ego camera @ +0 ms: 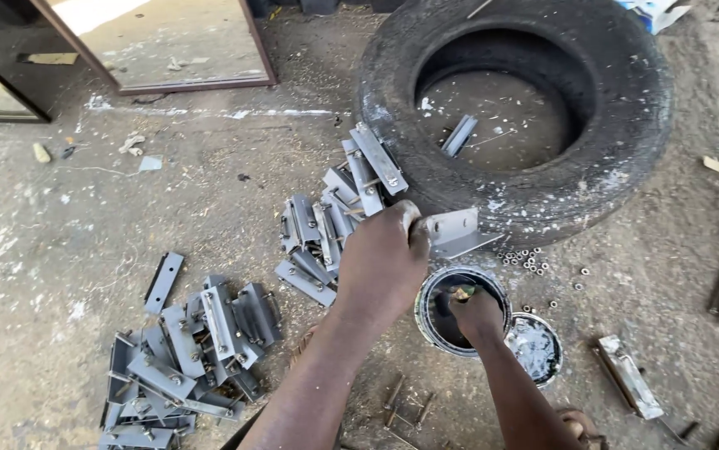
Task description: Painting metal L-brackets with a paintbrush and grey paint
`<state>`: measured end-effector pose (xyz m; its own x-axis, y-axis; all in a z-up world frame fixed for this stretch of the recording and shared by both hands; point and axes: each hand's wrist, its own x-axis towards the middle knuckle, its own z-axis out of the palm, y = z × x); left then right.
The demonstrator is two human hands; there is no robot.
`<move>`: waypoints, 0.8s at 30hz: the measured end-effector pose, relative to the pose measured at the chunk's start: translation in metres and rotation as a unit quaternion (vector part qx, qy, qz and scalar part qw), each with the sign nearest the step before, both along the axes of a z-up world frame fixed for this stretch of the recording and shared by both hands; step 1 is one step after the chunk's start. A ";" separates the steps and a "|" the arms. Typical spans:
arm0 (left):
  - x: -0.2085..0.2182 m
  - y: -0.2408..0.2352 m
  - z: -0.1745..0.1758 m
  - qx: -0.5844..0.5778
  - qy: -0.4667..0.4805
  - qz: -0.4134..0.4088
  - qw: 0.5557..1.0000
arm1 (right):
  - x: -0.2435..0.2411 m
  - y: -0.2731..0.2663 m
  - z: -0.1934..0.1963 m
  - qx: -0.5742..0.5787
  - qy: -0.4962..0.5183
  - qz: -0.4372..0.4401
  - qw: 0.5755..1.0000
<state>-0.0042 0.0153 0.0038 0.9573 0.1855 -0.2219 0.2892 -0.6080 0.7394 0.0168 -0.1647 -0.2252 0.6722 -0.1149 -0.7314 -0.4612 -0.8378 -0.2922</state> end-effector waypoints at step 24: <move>0.021 -0.001 -0.027 -0.163 -0.036 -0.014 0.986 | 0.033 -0.170 0.205 0.585 -0.289 -0.277 0.705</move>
